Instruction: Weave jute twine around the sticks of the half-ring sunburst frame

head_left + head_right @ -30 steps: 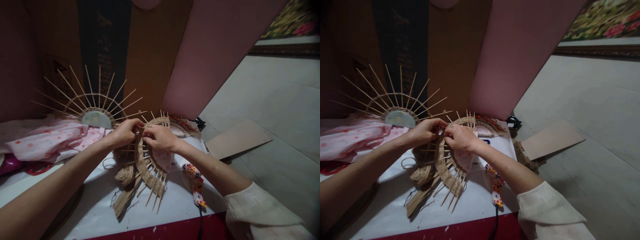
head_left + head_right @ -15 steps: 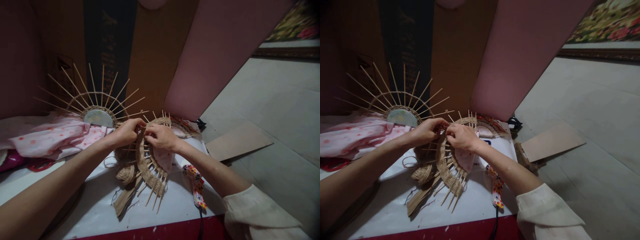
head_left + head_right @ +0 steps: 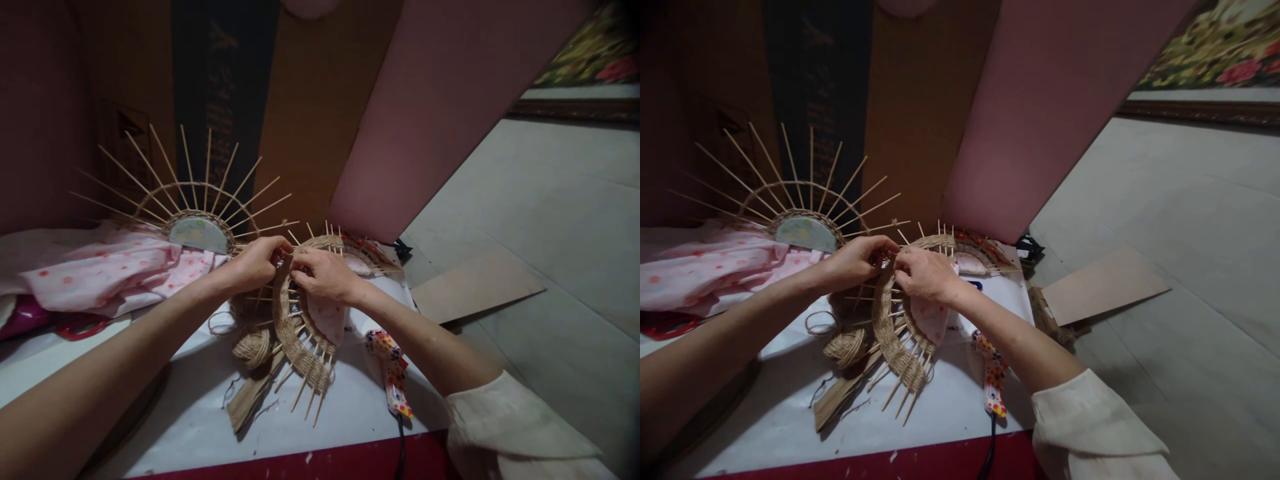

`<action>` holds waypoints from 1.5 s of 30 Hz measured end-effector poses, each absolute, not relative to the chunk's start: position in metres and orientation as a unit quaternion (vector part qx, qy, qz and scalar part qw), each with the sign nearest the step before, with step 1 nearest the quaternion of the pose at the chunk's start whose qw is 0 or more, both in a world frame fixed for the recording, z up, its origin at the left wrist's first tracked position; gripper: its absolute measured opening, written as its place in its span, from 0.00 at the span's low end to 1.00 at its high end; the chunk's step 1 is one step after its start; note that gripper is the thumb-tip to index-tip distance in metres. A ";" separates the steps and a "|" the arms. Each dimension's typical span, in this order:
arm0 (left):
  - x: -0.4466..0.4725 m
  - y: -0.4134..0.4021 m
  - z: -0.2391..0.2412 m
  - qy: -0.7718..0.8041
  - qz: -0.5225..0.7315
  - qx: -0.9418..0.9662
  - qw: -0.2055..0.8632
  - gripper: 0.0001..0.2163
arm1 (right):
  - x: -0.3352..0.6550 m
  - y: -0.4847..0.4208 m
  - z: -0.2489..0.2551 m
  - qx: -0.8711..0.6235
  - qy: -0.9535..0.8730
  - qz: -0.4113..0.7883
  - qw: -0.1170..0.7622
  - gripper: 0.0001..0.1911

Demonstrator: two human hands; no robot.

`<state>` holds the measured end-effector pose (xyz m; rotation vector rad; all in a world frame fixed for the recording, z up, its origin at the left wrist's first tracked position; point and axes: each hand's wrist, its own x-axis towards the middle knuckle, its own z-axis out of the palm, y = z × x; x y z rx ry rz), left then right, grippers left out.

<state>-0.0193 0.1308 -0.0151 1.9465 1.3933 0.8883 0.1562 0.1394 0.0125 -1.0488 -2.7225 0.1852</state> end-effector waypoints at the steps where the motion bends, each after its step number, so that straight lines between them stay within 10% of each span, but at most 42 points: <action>1: -0.019 0.131 -0.015 0.523 0.333 0.730 0.288 0.16 | 0.155 0.140 0.012 -0.363 -0.923 0.060 0.110 0.09; 21: -0.019 0.129 -0.010 0.533 0.302 0.750 0.248 0.17 | 0.143 0.140 0.020 -0.562 -0.712 0.419 0.043 0.13; 45: -0.019 0.129 -0.008 0.535 0.305 0.744 0.258 0.18 | 0.125 0.130 0.029 -0.600 -0.639 0.480 0.040 0.12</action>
